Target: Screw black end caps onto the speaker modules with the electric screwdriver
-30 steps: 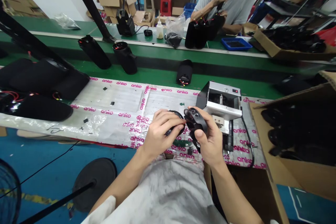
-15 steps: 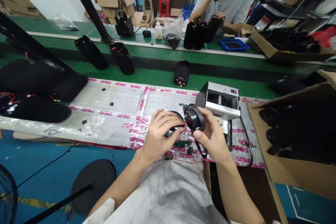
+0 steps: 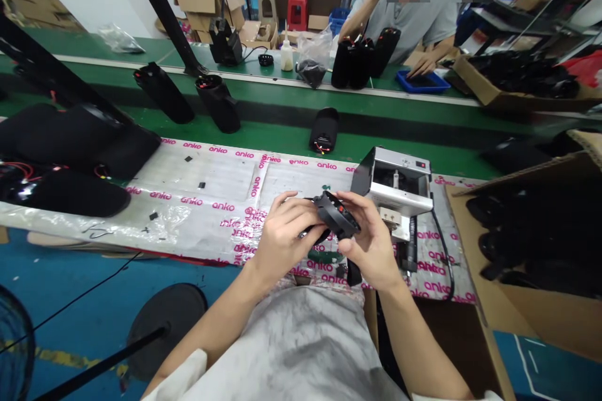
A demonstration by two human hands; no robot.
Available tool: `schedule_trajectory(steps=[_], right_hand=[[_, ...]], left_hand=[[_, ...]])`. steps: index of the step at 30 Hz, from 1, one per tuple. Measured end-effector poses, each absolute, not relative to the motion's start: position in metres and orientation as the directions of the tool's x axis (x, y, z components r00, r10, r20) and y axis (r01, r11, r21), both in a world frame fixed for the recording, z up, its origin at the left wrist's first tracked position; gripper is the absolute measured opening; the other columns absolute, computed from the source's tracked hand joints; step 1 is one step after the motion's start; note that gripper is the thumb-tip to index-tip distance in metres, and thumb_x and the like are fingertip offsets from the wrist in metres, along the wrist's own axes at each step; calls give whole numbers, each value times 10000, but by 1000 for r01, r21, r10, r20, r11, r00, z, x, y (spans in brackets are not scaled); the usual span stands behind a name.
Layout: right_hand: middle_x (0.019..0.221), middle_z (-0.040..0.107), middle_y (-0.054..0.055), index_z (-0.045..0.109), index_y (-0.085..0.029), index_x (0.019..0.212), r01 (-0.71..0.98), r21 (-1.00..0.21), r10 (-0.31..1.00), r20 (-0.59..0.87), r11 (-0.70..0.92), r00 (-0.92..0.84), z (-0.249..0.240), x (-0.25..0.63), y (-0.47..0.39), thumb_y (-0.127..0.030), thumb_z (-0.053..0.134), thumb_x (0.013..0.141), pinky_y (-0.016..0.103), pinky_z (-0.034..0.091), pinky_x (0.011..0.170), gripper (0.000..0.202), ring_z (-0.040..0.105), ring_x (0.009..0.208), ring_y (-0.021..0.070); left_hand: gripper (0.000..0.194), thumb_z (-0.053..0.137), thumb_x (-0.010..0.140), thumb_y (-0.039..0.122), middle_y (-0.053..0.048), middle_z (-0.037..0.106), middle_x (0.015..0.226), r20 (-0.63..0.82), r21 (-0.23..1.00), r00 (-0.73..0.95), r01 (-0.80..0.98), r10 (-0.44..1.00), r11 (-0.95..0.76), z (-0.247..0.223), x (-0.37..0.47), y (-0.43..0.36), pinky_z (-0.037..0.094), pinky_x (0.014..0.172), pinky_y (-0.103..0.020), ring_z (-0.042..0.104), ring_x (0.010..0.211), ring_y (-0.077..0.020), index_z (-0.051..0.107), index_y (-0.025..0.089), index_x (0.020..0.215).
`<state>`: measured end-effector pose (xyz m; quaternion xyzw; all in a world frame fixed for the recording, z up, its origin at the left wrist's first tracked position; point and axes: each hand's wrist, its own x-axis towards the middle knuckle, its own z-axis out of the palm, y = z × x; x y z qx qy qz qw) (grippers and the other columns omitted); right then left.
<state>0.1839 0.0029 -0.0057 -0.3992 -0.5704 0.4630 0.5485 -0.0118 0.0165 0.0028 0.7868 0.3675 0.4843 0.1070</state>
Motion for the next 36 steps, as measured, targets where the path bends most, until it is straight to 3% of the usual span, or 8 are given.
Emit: schedule_trajectory(steps=[3, 7, 13, 16, 20, 24, 31, 36], right_hand=[[1373, 731, 103, 669, -289, 1374, -85, -965, 967, 240, 247, 85, -19, 175, -1, -744, 726, 952, 495, 585, 1133, 623, 719, 1262, 316], [1381, 684, 126, 598, -284, 1426, -74, -968, 960, 226, 240, 164, -40, 163, -13, -705, 422, 1091, 551, 548, 1162, 566, 683, 1299, 337], [1435, 644, 137, 545, -297, 1450, -21, -944, 923, 318, 330, 219, -48, 150, -24, -776, 568, 1010, 553, 537, 1161, 651, 662, 1353, 367], [1516, 634, 127, 563, -325, 1408, -14, -922, 904, 375, 386, 206, -39, 145, -21, -772, 661, 972, 538, 513, 1212, 633, 617, 1459, 365], [1481, 650, 130, 535, -314, 1445, -8, -928, 910, 363, 372, 199, -39, 147, -17, -745, 592, 1026, 525, 545, 1179, 604, 661, 1396, 343], [1445, 645, 137, 515, -290, 1486, -25, -945, 932, 316, 325, 175, -52, 156, -18, -714, 525, 1058, 526, 555, 1163, 602, 681, 1346, 339], [1532, 644, 146, 526, -318, 1470, -65, -937, 937, 338, 344, 88, -46, 159, -19, -729, 525, 1056, 590, 551, 1215, 584, 662, 1446, 366], [1653, 570, 152, 526, -333, 1448, 5, -888, 885, 460, 460, 69, -35, 147, -20, -687, 685, 1009, 644, 460, 1310, 587, 517, 1611, 366]], left_hand=[[74, 807, 1018, 179, 0, 893, 967, 642, 592, 291, 400, 709, -700, 4, -14, 18, 519, 1131, -451, 845, 967, -215, 771, 242, 1004], [97, 830, 997, 193, -6, 875, 920, 620, 650, 231, 384, 750, -656, 2, -14, 18, 525, 1095, -465, 835, 939, -226, 763, 244, 951], [187, 799, 937, 120, 8, 791, 851, 620, 671, 74, 465, 781, -577, -1, 2, 11, 507, 1095, -472, 791, 877, -209, 660, 226, 869], [211, 758, 984, 118, 10, 808, 875, 647, 623, 104, 498, 755, -603, 0, 3, 8, 468, 1152, -484, 801, 885, -197, 629, 228, 857], [131, 769, 1029, 149, 3, 871, 967, 654, 595, 235, 428, 719, -680, 2, -10, 9, 454, 1172, -471, 837, 957, -200, 706, 237, 954], [126, 811, 1007, 177, -4, 876, 947, 603, 665, 243, 372, 759, -648, 4, -19, 14, 486, 1135, -481, 833, 935, -217, 732, 239, 931], [201, 832, 967, 197, -40, 839, 899, 544, 743, 219, 323, 810, -586, 7, -12, 21, 584, 928, -441, 789, 905, -240, 680, 235, 841], [172, 744, 933, 104, 18, 804, 889, 598, 682, 110, 451, 794, -576, -2, -11, 17, 539, 1137, -503, 765, 861, -196, 647, 243, 905]])
